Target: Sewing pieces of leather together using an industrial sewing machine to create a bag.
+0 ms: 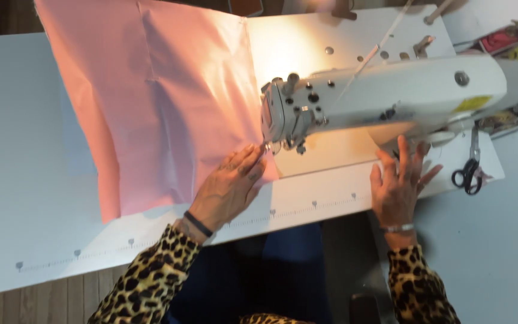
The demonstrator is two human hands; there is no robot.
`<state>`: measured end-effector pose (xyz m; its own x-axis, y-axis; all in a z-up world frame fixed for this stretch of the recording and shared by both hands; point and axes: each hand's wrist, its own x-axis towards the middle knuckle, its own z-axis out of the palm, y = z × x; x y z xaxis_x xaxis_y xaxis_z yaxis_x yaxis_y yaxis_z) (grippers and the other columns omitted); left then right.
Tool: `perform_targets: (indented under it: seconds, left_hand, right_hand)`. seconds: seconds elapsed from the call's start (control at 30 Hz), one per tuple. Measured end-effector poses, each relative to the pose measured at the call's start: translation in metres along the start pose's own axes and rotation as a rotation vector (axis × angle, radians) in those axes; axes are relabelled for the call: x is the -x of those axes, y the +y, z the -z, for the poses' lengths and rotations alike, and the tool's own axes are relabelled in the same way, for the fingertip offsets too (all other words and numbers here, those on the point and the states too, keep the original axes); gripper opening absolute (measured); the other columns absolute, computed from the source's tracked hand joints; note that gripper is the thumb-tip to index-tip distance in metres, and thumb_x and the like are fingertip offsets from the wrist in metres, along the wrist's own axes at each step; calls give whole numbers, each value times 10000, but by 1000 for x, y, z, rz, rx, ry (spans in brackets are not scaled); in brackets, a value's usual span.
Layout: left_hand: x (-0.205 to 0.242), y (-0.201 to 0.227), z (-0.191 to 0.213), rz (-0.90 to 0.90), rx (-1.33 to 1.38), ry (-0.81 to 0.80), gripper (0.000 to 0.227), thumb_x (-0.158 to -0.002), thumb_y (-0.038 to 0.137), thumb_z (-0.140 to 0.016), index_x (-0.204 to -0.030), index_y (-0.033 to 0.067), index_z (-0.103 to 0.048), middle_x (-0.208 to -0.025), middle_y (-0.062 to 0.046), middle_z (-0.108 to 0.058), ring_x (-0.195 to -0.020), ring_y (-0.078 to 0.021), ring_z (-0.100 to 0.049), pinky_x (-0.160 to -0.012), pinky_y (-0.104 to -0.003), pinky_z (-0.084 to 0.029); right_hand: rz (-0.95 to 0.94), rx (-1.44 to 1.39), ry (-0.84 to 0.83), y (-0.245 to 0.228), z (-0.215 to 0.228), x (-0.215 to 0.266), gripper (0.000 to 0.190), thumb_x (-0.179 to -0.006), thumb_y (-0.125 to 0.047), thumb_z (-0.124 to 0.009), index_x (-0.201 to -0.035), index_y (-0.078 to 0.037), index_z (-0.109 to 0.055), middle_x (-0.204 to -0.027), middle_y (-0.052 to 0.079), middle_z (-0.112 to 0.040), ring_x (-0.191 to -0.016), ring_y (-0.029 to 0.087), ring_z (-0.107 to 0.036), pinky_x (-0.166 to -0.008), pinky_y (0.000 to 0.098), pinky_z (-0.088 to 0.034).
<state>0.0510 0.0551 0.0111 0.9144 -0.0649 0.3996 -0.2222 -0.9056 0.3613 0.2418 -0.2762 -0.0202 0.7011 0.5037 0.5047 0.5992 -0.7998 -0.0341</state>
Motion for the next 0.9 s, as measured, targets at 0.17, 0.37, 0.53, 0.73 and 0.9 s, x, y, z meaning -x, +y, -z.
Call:
perform_targets:
  seconds: [0.17, 0.37, 0.53, 0.73, 0.9]
  left_hand:
    - [-6, -2, 3, 17, 25, -13, 580, -832, 202, -699, -1349, -16, -554, -1498, -198, -487, -1417, -359, -440, -1180, -485, -341]
    - [-2, -3, 3, 37, 52, -21, 573, -850, 207, -697, -1350, -23, -537, -1525, -209, -453, -1430, -374, -436, -1192, -495, -349]
    - [0, 3, 2, 17, 84, -35, 541, -861, 216, -698, -1322, -19, -541, -1539, -215, -444, -1422, -380, -436, -1177, -505, -350]
    - [3, 17, -3, 42, 52, 16, 558, -909, 253, -683, -1351, -43, -516, -1557, -231, -432, -1423, -387, -427, -1170, -497, -368]
    - [12, 33, -12, 150, -82, -51, 513, -938, 342, -628, -1293, -13, -525, -1532, -255, -414, -1433, -380, -391, -1155, -503, -352]
  right_hand:
    - [148, -14, -63, -11, 14, 0, 333, -1016, -178, -695, -1343, -131, -655, -1617, 98, -468, -1599, 363, -288, -1283, 661, -88]
    - [178, -286, -137, -43, 15, 25, 384, -1040, -212, -523, -1380, -49, -596, -1527, 126, -554, -1502, 318, -448, -1291, 545, -215]
    - [152, -298, -115, -55, 24, 25, 471, -1070, -306, -497, -1418, 5, -557, -1518, 190, -541, -1472, 357, -467, -1231, 520, -327]
    - [154, -298, -125, -61, 28, 27, 532, -1041, -341, -556, -1424, 28, -553, -1513, 218, -544, -1472, 376, -464, -1217, 507, -352]
    - [124, -284, -96, -69, 35, 30, 469, -1037, -338, -596, -1332, 24, -638, -1423, 213, -621, -1421, 375, -525, -1173, 478, -426]
